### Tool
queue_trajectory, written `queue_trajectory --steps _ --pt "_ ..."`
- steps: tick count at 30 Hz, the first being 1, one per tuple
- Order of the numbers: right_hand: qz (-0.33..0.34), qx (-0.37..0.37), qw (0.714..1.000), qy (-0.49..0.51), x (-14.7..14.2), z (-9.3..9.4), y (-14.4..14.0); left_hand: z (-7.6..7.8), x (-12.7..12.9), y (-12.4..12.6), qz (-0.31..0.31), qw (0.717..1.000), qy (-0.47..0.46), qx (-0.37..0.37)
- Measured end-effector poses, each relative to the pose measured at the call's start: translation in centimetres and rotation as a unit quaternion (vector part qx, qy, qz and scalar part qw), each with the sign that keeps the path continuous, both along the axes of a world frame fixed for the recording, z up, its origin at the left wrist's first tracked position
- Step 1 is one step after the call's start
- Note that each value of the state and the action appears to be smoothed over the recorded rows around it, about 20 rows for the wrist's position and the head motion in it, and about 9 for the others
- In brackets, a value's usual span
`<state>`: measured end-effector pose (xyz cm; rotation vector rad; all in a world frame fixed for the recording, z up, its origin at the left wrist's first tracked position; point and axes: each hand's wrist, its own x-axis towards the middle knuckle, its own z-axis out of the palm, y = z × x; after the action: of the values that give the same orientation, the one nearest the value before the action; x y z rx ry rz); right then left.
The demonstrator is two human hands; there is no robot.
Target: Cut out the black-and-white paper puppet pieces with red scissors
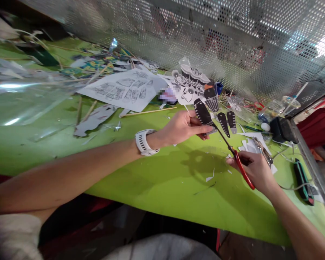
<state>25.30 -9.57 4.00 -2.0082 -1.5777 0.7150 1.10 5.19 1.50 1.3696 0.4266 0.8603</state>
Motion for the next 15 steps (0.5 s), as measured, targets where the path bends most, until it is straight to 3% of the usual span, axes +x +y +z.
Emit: queue_trajectory --steps 15 --pt "0.019 0.016 1.0 0.008 0.35 -0.42 0.35 -0.23 -0.09 0.04 -0.023 1.0 0.005 0.01"
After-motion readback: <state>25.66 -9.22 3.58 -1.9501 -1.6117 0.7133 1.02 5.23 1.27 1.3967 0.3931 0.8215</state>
